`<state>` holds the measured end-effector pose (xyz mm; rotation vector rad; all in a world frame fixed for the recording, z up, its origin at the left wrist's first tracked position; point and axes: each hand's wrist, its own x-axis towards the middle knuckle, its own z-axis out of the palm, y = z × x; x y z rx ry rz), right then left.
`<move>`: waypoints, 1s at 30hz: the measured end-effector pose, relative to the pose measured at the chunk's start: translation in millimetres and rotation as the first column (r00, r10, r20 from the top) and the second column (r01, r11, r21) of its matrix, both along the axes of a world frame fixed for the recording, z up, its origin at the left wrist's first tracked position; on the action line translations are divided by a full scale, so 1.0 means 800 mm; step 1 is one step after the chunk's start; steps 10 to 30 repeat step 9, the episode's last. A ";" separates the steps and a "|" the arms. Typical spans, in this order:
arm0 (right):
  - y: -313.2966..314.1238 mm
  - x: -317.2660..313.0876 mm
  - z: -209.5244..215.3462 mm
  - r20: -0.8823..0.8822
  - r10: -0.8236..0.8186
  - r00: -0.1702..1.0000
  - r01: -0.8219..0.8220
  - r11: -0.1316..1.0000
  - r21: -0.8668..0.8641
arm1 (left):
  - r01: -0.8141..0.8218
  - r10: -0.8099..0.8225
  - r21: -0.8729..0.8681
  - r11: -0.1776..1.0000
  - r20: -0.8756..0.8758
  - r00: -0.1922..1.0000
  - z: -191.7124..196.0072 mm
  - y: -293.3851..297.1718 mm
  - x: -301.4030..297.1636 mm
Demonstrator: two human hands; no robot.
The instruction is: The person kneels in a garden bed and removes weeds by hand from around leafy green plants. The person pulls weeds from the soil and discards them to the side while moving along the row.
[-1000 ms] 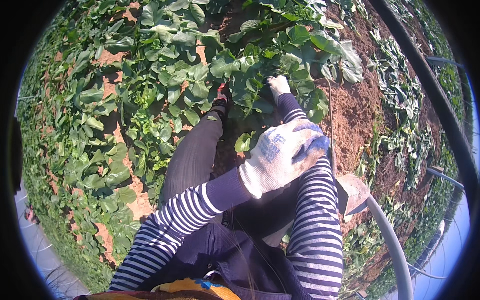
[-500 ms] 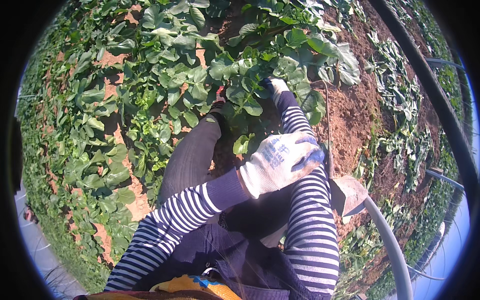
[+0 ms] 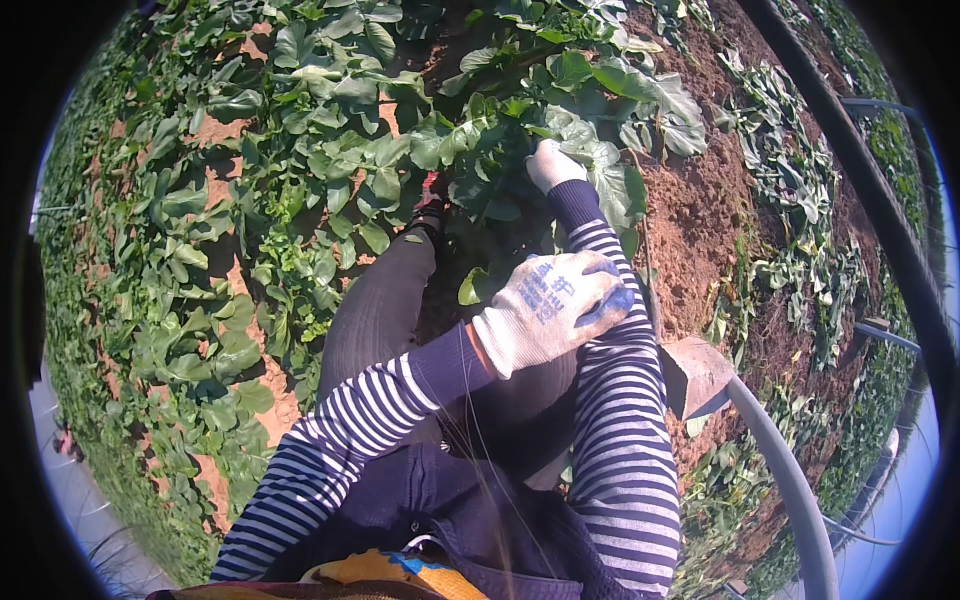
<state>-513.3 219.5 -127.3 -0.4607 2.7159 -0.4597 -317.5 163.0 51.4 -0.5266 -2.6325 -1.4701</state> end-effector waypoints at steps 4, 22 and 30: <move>0.071 0.010 0.099 0.365 -0.201 0.909 0.387 0.734 -0.559 | 0.015 -0.016 -0.050 0.999 -0.018 1.000 0.002 0.002 0.000; 0.226 -0.014 0.171 0.301 -0.536 0.789 0.255 -0.161 -0.954 | 0.026 -0.026 0.011 1.000 -0.054 0.998 0.005 0.000 0.003; 0.226 -0.014 0.171 0.301 -0.536 0.789 0.255 -0.161 -0.954 | 0.026 -0.026 0.011 1.000 -0.054 0.998 0.005 0.000 0.003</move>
